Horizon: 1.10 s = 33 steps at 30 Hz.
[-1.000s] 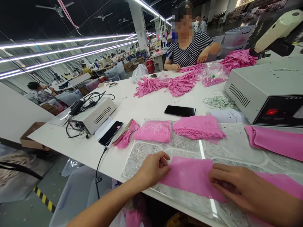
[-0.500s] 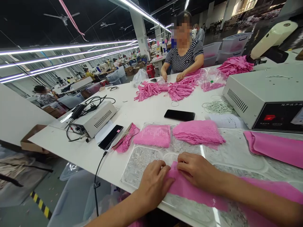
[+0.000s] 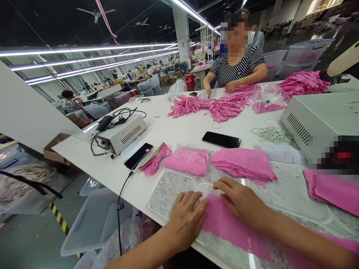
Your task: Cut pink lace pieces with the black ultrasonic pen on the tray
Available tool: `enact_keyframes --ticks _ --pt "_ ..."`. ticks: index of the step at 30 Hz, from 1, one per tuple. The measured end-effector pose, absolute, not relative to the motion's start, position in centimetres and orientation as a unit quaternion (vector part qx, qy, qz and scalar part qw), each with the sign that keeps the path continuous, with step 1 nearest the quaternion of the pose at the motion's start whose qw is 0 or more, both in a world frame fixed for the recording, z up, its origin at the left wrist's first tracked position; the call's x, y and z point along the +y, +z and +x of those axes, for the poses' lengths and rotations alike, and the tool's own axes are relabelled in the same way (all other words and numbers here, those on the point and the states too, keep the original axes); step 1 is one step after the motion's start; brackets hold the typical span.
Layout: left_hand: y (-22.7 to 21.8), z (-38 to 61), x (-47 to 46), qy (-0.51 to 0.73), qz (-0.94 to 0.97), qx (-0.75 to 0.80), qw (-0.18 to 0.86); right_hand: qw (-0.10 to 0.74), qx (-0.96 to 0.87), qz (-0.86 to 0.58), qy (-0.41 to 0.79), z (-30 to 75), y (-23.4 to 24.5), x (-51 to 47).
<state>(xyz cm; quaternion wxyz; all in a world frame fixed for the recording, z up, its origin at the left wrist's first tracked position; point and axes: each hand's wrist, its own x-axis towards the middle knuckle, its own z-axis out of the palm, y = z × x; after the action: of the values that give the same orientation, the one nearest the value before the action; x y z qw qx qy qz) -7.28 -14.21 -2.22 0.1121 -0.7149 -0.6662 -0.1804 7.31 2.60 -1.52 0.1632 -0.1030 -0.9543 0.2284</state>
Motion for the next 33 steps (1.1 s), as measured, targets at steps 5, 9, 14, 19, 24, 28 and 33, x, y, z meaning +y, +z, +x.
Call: enact_keyframes --ticks 5,9,14,19,24,28,33 --pt "-2.6 -7.6 -14.3 -0.148 -0.754 -0.633 0.101 0.102 -0.96 -0.1 0.239 8.1 -0.3 2.7" --pt "-3.0 -8.2 -14.1 -0.134 -0.752 -0.638 0.101 0.09 -0.963 -0.112 0.227 9.1 0.7 3.2" --pt "-2.0 -9.0 -13.8 -0.127 -0.782 -0.592 0.147 0.133 -0.929 -0.233 0.254 14.4 2.7 4.4" --pt "-1.4 -8.7 -11.5 -0.165 -0.839 -0.483 0.189 0.227 -0.843 -0.404 0.274 23.2 3.0 3.7" --pt "-1.3 -3.5 -7.7 -0.219 -0.888 -0.379 0.141 0.241 -0.777 -0.53 0.238 29.7 1.3 2.3" --pt "-0.7 0.5 -5.1 -0.162 -0.922 -0.342 0.085 0.247 -0.77 -0.541 0.232 32.2 -0.5 1.9" --pt "-0.7 1.2 -3.1 -0.109 -0.942 -0.311 0.062 0.279 -0.781 -0.502 0.245 33.9 -2.3 1.1"
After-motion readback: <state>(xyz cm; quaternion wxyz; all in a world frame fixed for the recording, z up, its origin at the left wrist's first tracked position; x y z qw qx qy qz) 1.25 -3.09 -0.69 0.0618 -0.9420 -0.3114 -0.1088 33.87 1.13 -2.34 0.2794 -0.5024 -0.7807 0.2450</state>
